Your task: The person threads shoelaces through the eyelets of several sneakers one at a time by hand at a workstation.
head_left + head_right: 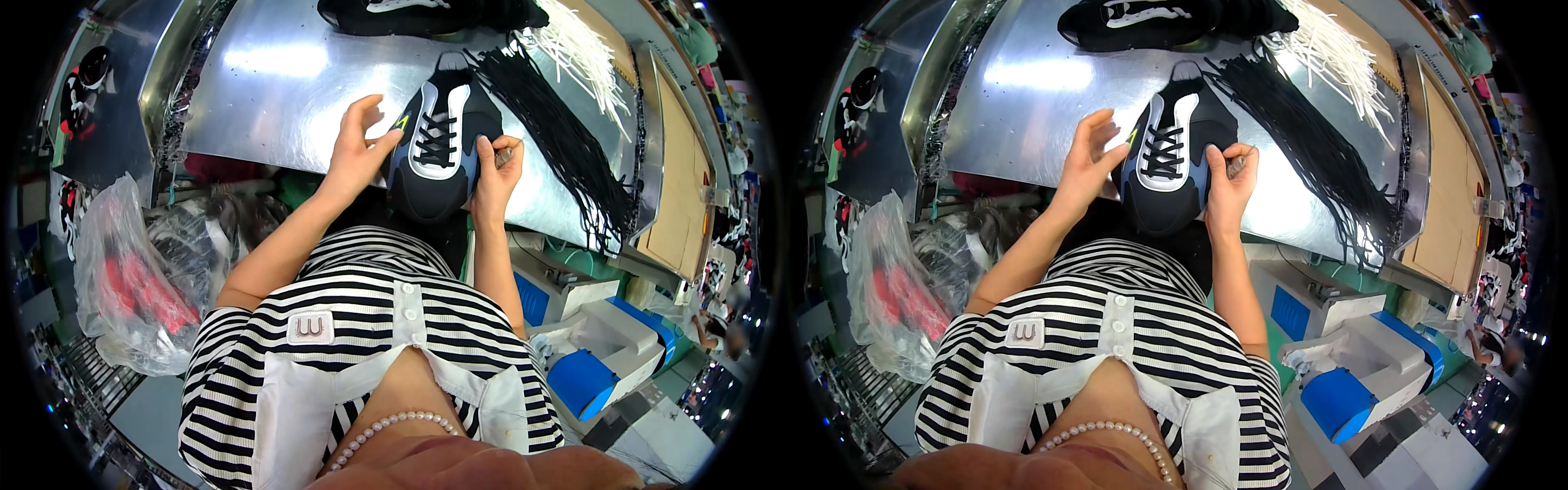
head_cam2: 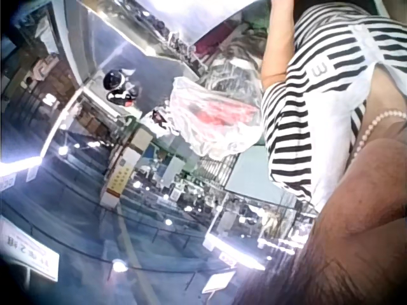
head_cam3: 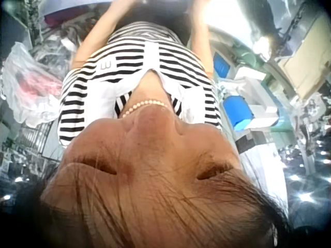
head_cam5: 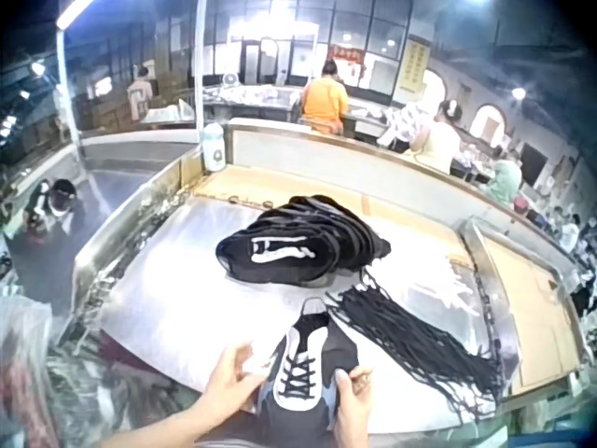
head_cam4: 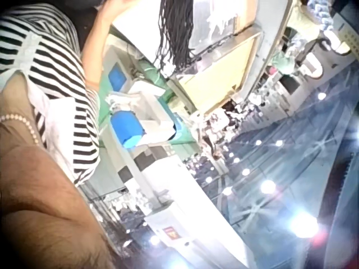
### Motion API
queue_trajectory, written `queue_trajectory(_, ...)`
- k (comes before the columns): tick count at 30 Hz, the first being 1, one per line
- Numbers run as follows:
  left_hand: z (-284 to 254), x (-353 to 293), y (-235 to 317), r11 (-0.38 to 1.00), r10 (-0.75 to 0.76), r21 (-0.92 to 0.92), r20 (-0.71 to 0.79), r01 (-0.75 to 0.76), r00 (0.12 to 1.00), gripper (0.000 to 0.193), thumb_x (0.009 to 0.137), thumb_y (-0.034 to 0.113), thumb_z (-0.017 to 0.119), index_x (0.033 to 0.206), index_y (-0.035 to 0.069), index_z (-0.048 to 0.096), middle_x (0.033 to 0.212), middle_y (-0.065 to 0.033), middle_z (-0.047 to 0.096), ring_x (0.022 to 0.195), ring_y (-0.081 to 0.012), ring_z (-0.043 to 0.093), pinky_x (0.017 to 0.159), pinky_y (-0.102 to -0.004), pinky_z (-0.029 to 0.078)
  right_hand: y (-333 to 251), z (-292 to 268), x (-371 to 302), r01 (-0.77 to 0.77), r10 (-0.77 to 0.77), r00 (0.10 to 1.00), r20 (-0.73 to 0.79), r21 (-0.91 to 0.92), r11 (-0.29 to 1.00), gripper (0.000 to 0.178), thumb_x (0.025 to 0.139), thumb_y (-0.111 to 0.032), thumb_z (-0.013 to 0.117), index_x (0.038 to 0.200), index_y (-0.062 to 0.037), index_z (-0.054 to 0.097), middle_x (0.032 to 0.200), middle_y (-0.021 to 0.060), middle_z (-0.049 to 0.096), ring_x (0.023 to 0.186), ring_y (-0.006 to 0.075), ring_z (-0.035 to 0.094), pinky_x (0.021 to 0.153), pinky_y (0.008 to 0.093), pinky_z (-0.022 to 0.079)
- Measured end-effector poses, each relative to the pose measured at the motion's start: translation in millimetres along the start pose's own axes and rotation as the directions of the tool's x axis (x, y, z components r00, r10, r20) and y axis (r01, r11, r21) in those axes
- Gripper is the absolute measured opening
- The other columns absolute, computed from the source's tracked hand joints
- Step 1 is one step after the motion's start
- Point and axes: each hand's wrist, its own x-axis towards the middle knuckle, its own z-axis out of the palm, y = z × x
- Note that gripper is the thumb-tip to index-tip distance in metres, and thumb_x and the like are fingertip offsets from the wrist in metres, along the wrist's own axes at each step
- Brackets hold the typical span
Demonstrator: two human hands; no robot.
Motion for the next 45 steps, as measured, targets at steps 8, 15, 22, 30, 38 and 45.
queue_trajectory(8, 20.9, 22.3, 53.1, 0.621, 0.502, 0.487, 0.354, -0.613, 0.789, 0.013, 0.078, 0.017, 0.078, 0.088, 0.01, 0.075, 0.092, -0.0024, 0.058, 0.093, -0.0229, 0.05, 0.083, -0.034, 0.04, 11.8, -4.1, 8.2, -0.048, 0.048, 0.999, -0.008, 0.055, 0.997, 0.025, 0.088, -0.008, 0.075, 0.093, -0.0086, 0.05, 0.087, -0.0042, 0.046, 0.078, 0.0055, 0.042, 0.071, 0.0193, 0.036)
queue_trajectory(15, 36.0, 35.4, 41.5, 0.421, 0.473, 0.64, 0.449, -0.642, 0.758, 0.016, 0.073, 0.024, 0.08, 0.079, 0.012, 0.071, 0.09, 0.0008, 0.058, 0.092, -0.0202, 0.05, 0.08, -0.0358, 0.033, 11.5, -2.8, 12.2, -0.016, 0.016, 1.0, 0.01, -0.022, 1.0, 0.025, 0.087, -0.006, 0.075, 0.092, -0.0076, 0.05, 0.086, -0.0041, 0.047, 0.078, 0.005, 0.042, 0.071, 0.0191, 0.036)
queue_trajectory(22, 22.7, 52.0, 45.4, 0.689, 0.3, 0.402, 0.598, -0.603, 0.743, 0.01, 0.075, 0.017, 0.076, 0.078, 0.011, 0.068, 0.091, 0.0019, 0.058, 0.098, -0.0202, 0.05, 0.093, -0.0367, 0.034, 10.3, -3.6, 15.8, -0.094, 0.092, 0.992, 0.081, 0.012, 0.996, 0.025, 0.086, -0.006, 0.075, 0.09, -0.0077, 0.051, 0.085, -0.0047, 0.048, 0.074, 0.0042, 0.042, 0.067, 0.0188, 0.036)
queue_trajectory(30, 9.9, 63.2, 38.9, 0.87, 0.285, 0.194, 0.554, -0.454, 0.782, 0.028, 0.085, 0.018, 0.072, 0.109, 0.007, 0.063, 0.108, -0.0041, 0.058, 0.106, -0.0201, 0.051, 0.096, -0.0345, 0.041, 11.8, -5.6, 18.9, -0.174, 0.162, 0.982, 0.095, 0.138, 0.975, 0.022, 0.089, -0.003, 0.072, 0.094, -0.0098, 0.051, 0.085, -0.0048, 0.049, 0.076, 0.0047, 0.044, 0.069, 0.019, 0.037)
queue_trajectory(38, 1.3, -3.2, 26.4, 0.752, -0.465, -0.32, 0.362, 0.576, 0.808, 0.053, 0.096, 0.023, 0.065, 0.138, -0.003, 0.045, 0.135, -0.0123, 0.054, 0.124, -0.021, 0.053, 0.103, -0.0355, 0.044, 10.8, -3.5, 19.5, -0.311, 0.248, 0.95, 0.189, 0.55, 0.775, 0.017, 0.096, -0.014, 0.067, 0.097, -0.0126, 0.05, 0.094, -0.0005, 0.058, 0.088, 0.0099, 0.058, 0.08, 0.0243, 0.05)
queue_trajectory(45, 2.7, 1.0, 12.9, 0.434, -0.422, -0.613, 0.509, 0.66, 0.75, 0.044, 0.094, 0.017, 0.067, 0.131, -0.002, 0.053, 0.123, -0.0115, 0.065, 0.112, -0.0188, 0.063, 0.098, -0.0351, 0.051, 1.9, -2.3, 9.6, -0.148, 0.122, 0.989, 0.084, 0.465, 0.873, 0.018, 0.097, -0.013, 0.065, 0.093, -0.0148, 0.048, 0.09, -0.0038, 0.052, 0.084, 0.0069, 0.052, 0.079, 0.0229, 0.045)
